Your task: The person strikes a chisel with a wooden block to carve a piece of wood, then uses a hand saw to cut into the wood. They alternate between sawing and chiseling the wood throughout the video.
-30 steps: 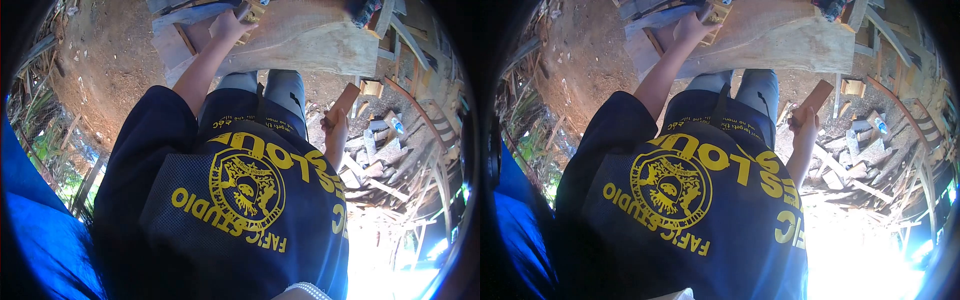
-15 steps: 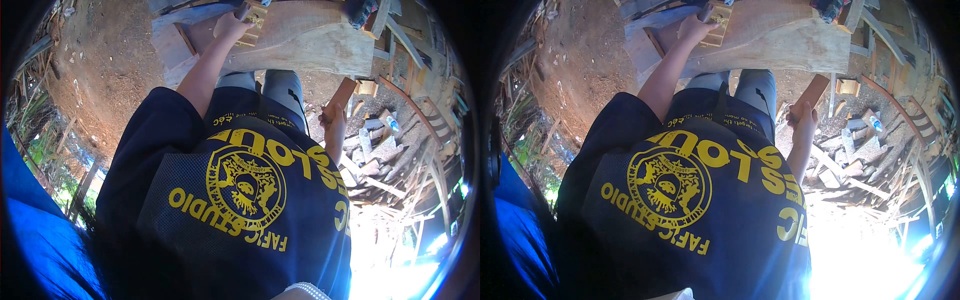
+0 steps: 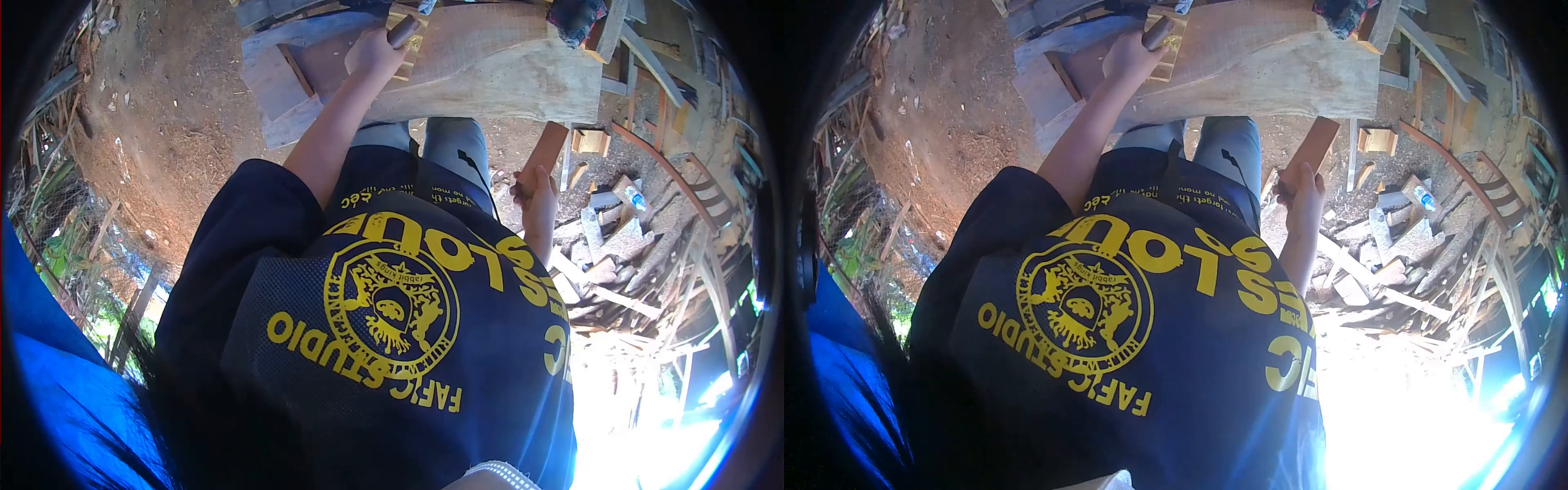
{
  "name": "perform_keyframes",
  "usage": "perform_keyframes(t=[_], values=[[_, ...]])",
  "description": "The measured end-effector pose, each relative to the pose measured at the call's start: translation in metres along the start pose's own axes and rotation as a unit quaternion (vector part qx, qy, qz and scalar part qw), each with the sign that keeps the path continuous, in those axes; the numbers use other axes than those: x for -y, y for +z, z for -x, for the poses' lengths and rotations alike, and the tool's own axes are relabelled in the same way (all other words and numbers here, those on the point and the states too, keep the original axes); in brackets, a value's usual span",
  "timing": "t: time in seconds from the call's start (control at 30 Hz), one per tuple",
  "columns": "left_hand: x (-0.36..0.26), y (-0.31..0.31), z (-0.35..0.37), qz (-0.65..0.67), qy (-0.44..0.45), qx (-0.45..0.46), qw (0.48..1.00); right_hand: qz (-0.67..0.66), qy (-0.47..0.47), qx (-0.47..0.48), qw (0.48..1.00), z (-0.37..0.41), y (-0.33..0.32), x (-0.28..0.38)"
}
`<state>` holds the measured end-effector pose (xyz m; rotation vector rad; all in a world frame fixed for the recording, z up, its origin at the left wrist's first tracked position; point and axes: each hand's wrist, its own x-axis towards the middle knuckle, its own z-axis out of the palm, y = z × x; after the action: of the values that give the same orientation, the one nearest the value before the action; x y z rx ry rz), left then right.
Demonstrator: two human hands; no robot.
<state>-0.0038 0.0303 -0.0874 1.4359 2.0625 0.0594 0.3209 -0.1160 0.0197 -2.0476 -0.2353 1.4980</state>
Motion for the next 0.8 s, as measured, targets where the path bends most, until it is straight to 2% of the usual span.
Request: perform_keyframes(t=[0.1,0.43,0.5,0.63,0.7,0.73,0.8], values=[[-0.011,0.000,-0.001,0.003,-0.029,0.015,0.999,-0.009,0.016,0.006,1.000,-0.002,0.005,0.003],[-0.016,0.017,-0.002,-0.009,0.011,-0.005,1.000,-0.067,0.036,0.041,0.996,-0.008,0.005,0.009],[-0.018,0.015,-0.002,-0.026,0.004,0.030,0.999,-0.070,0.038,0.036,0.996,-0.009,0.006,0.011],[-0.008,0.010,-0.006,0.011,0.029,0.030,0.999,-0.062,0.043,0.044,0.996,-0.014,0.004,0.010],[0.006,0.009,-0.007,0.124,0.047,0.010,0.991,-0.055,0.041,0.043,0.997,-0.015,0.003,0.009],[0.012,0.009,-0.007,0.123,0.045,0.009,0.991,-0.056,0.043,0.044,0.997,-0.015,0.003,0.009],[0.024,0.012,-0.006,0.061,-0.001,-0.081,0.995,-0.055,0.039,0.044,0.997,-0.015,0.002,0.009]])
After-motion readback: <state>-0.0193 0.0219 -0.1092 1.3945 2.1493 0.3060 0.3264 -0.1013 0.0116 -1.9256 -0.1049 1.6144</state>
